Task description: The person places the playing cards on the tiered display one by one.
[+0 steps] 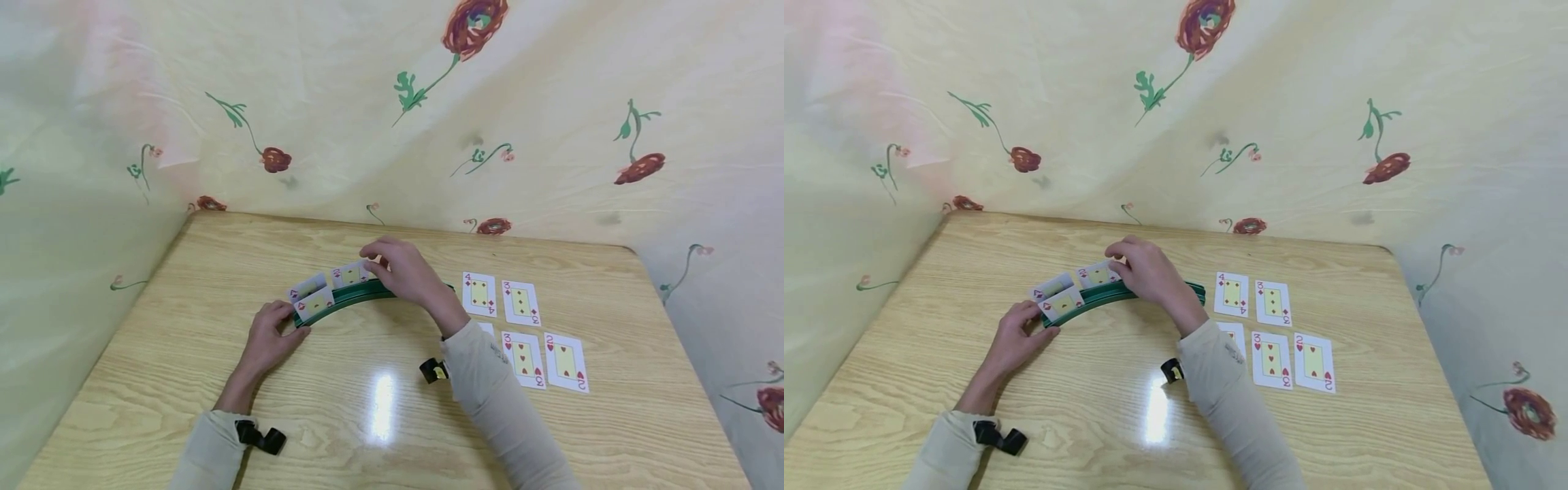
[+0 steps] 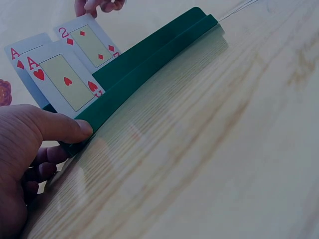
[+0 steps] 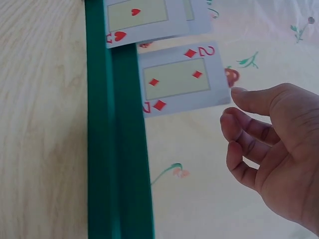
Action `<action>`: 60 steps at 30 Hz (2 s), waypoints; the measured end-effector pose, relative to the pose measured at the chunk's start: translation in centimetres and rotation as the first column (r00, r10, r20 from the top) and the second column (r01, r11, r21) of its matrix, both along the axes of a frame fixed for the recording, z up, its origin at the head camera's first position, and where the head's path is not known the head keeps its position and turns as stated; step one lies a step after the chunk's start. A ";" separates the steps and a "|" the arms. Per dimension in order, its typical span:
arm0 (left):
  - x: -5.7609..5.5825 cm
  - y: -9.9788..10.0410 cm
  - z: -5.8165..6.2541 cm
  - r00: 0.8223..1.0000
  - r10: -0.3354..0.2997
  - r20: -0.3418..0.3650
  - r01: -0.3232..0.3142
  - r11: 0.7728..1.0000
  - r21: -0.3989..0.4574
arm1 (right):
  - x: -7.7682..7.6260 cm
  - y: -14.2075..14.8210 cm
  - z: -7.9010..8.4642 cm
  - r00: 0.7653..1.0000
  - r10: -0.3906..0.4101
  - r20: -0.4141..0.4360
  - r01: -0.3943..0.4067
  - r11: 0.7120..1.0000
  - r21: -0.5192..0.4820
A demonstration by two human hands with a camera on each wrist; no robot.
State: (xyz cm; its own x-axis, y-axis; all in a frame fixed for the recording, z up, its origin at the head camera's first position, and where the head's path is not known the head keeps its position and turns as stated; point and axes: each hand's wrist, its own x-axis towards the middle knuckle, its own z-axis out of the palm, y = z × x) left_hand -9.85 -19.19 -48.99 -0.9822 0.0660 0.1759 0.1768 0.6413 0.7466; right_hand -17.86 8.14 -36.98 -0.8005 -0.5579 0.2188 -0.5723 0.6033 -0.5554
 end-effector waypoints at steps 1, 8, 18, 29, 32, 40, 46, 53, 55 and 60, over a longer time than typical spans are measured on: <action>0.0 0.0 0.0 1.000 -0.001 0.000 0.001 1.000 0.000 | 0.1 0.2 0.1 1.000 -0.002 -0.009 0.002 1.000 -0.005; 0.0 0.0 -0.2 1.000 -0.003 -0.004 0.003 1.000 -0.007 | 0.8 2.3 0.7 0.998 -0.034 -0.048 0.032 0.998 -0.052; 0.0 -0.1 -0.1 1.000 -0.002 -0.007 0.002 1.000 -0.007 | 2.4 5.8 1.6 0.985 -0.115 -0.129 0.105 0.991 -0.081; 0.0 0.0 -0.1 1.000 -0.002 0.006 0.002 1.000 0.003 | 4.1 11.0 1.5 0.940 -0.230 -0.253 0.202 0.970 -0.132; 0.0 0.0 -0.1 1.000 -0.003 0.007 0.003 1.000 0.003 | 4.6 12.4 1.3 0.933 -0.260 -0.250 0.235 0.964 -0.123; 0.0 -0.1 -0.1 1.000 0.002 0.017 -0.002 1.000 0.004 | 6.0 15.6 0.3 0.903 -0.351 -0.247 0.331 0.936 -0.121; 0.0 0.0 -0.1 1.000 -0.001 0.009 0.001 1.000 -0.005 | 7.2 18.2 -0.5 0.881 -0.409 -0.236 0.395 0.912 -0.109; 0.0 0.0 -0.2 1.000 0.004 0.003 -0.004 1.000 -0.005 | 8.4 21.1 -1.9 0.866 -0.453 -0.213 0.444 0.891 -0.090; 0.0 0.0 -0.2 1.000 0.003 0.004 -0.003 1.000 -0.004 | 8.8 21.8 -2.2 0.861 -0.466 -0.202 0.459 0.884 -0.082; 0.0 -0.1 -0.1 1.000 -0.002 0.007 0.002 1.000 -0.005 | 9.6 23.3 -3.0 0.854 -0.494 -0.162 0.492 0.869 -0.058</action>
State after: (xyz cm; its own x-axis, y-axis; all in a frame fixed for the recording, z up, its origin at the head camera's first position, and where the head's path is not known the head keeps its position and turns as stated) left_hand -9.86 -19.27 -49.13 -0.9833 0.0683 0.1685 0.1725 0.6446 0.7448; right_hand -8.27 31.47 -39.94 -0.9209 -0.0959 0.3778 -0.2865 0.8237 -0.4892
